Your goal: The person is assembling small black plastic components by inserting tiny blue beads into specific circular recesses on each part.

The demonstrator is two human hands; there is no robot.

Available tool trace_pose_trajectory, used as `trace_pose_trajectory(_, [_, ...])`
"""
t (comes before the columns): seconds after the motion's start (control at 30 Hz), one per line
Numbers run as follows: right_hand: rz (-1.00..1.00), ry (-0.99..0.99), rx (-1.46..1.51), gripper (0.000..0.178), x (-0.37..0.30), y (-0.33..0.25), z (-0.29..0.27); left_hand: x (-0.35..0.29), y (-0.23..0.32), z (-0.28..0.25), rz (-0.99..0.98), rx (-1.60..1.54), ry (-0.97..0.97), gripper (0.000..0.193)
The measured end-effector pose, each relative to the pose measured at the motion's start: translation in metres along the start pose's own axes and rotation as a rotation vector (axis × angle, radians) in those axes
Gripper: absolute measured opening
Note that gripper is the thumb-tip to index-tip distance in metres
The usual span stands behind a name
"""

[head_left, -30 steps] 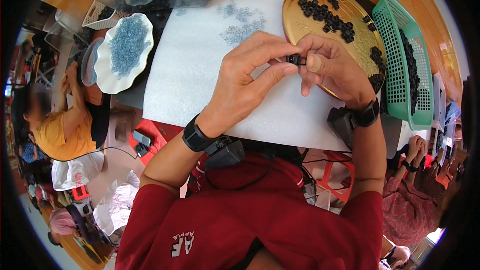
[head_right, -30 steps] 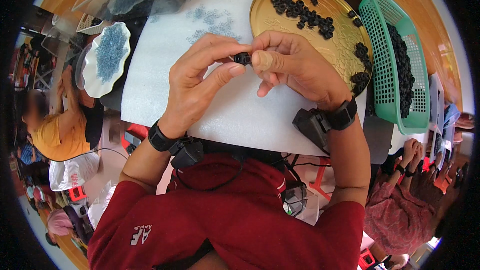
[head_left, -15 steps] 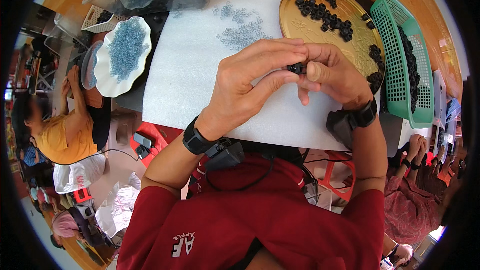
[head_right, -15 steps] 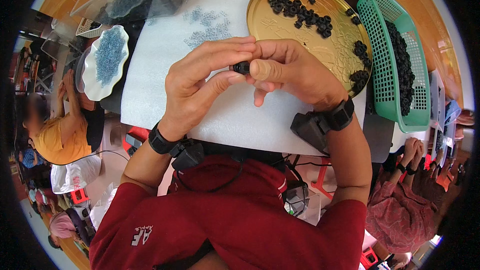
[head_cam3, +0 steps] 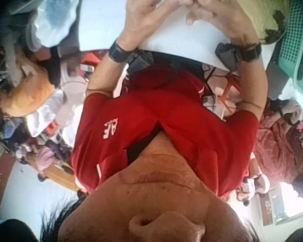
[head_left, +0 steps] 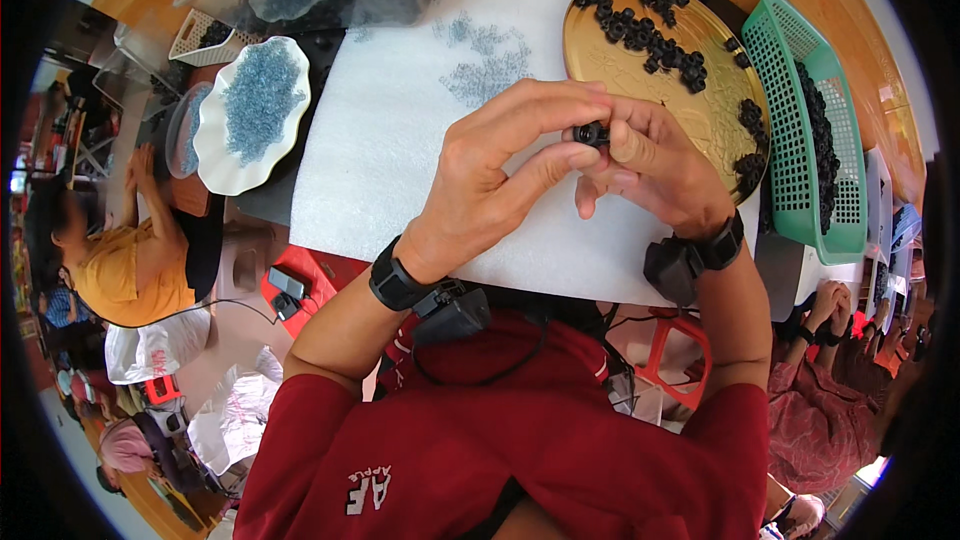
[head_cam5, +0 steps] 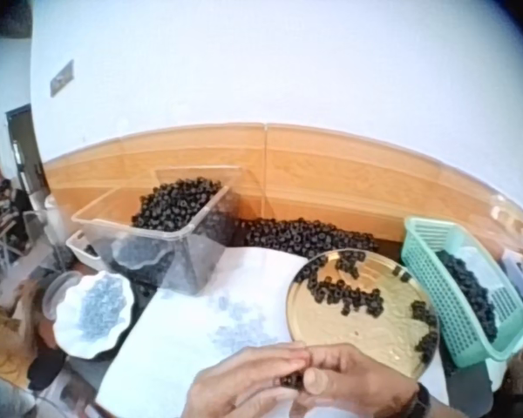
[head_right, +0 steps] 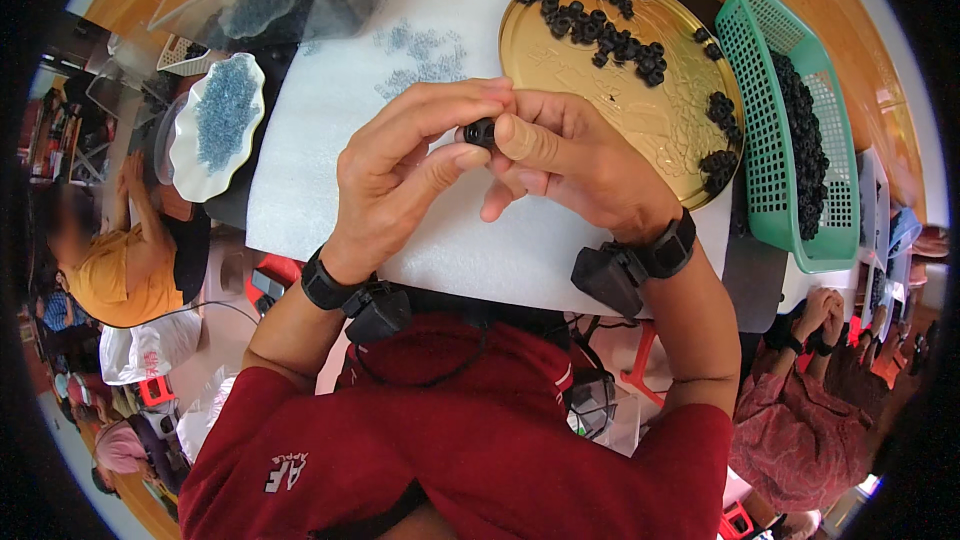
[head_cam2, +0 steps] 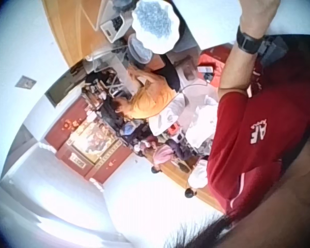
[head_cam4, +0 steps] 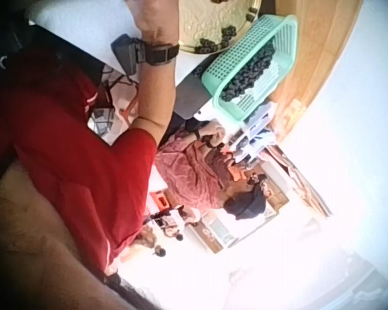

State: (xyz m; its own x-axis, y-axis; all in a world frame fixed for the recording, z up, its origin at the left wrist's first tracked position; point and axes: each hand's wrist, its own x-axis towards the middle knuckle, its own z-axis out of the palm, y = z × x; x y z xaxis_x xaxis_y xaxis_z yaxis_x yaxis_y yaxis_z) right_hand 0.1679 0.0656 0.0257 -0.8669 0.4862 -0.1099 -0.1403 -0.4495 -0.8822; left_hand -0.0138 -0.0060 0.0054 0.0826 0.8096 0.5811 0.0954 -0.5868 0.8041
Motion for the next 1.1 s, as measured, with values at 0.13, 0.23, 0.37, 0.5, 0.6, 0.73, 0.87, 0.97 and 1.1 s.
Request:
trace_pose_trajectory(0.13, [-0.002,-0.04,0.023,0.034,0.0,0.002,-0.002,-0.001,0.002,0.004,-0.046,-0.026,0.018,0.031])
trace_pose_trajectory(0.23, [-0.009,-0.038,0.046,0.032,0.0,0.002,-0.002,0.0,0.002,0.003,-0.047,-0.036,0.024,0.031])
trace_pose_trajectory(0.37, [0.001,0.026,0.023,0.027,0.002,0.001,-0.003,0.002,0.002,0.001,0.048,0.15,0.034,0.03])
trace_pose_trajectory(0.5, [-0.059,0.134,-0.068,0.021,0.001,-0.001,-0.005,0.001,0.002,0.003,0.054,0.225,0.093,0.029])
trace_pose_trajectory(0.6, [-0.144,0.195,-0.153,0.018,0.001,-0.002,-0.002,0.0,0.002,0.004,0.024,0.253,0.125,0.029])
trace_pose_trajectory(0.73, [-0.228,0.247,-0.307,0.014,0.0,-0.004,0.004,0.0,0.004,0.005,0.008,0.283,0.145,0.029])
trace_pose_trajectory(0.87, [-0.356,0.271,-0.484,0.012,-0.001,-0.003,0.007,0.0,0.001,0.006,-0.015,0.238,0.21,0.025])
trace_pose_trajectory(0.97, [-0.355,0.249,-0.455,0.012,0.0,-0.004,0.003,0.0,0.002,0.006,-0.021,0.22,0.203,0.025])
trace_pose_trajectory(1.1, [-0.175,0.142,-0.142,0.016,0.001,-0.002,-0.005,0.001,0.002,0.005,0.035,0.22,0.165,0.027])
